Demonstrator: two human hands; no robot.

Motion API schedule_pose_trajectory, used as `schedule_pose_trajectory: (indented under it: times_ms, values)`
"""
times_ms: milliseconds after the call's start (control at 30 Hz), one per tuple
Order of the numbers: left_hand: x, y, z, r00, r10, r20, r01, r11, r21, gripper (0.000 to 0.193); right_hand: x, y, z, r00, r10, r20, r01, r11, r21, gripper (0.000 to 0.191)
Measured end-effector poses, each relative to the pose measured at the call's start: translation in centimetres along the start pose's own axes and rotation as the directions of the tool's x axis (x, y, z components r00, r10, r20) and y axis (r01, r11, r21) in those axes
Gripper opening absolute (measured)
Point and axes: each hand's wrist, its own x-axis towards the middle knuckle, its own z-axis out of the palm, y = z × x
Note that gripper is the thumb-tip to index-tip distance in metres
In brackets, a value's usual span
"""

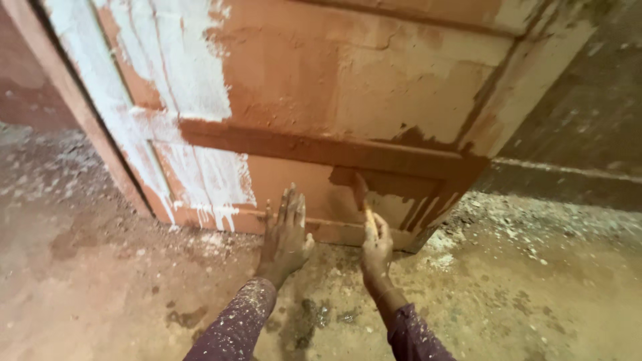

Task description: The person paints a wooden door with a paintbrush, applying reddish-brown paint over areas where white paint shows through. They work across the lower panels and rails of the door, steadying the door with one hand while brushing with the other, moving to different sections to cover unpainted patches.

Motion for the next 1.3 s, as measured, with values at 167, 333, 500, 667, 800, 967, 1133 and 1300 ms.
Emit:
schedule_pose_trajectory:
  times_ms: [167, 333, 500, 667, 800, 967, 1133, 1300]
  values:
    - [3.0, -1.4, -3.5, 0.993, 0.051, 0.106, -0.054, 0.998, 0.028, 0.092, -2.4, -3.1, 0.2, 0.997, -0.076, -0.018, 0.076, 0.997, 0.001, 0.036]
    - [6.9, -1.9, -7.1, 0.982, 0.189, 0.0, -0.189, 0.981, 0.041, 0.097, -2.7, -7.9, -0.5, 0.992, 0.087, -0.092, -0.097, 0.989, -0.115, 0.036]
    - [8.3, -3.2, -9.7, 0.973, 0.231, 0.008, -0.23, 0.972, -0.037, 0.097, -1.2, -11.3, -1.4, 0.992, 0.044, -0.119, -0.066, 0.98, -0.188, 0.037]
    - [6.4, -3.2, -9.3, 0.972, 0.224, 0.076, -0.215, 0.971, -0.106, 0.1, -0.3, -9.2, -3.7, 0.983, -0.08, -0.168, 0.045, 0.978, -0.202, 0.037]
    - [8.0, -1.7, -3.7, 0.945, 0.223, 0.238, -0.21, 0.974, -0.081, 0.105, 4.2, -6.0, -6.1, 0.964, -0.249, -0.095, 0.208, 0.925, -0.318, 0.035]
    - [10.6, 0.7, 6.0, 0.84, 0.3, -0.452, -0.211, 0.948, 0.238, 0.068, 11.8, -4.3, -4.0, 0.992, -0.126, 0.018, 0.125, 0.937, -0.325, 0.036]
    - [10.8, 1.2, 9.7, 0.938, 0.301, -0.168, -0.26, 0.938, 0.228, 0.065, 12.6, -3.7, -2.0, 0.992, -0.037, 0.119, 0.066, 0.967, -0.245, 0.036]
    - [14.8, 1.9, 9.4, 0.81, 0.309, -0.498, -0.132, 0.924, 0.359, 0.056, 16.8, -7.6, -1.0, 0.989, -0.043, 0.143, 0.069, 0.981, -0.183, 0.037]
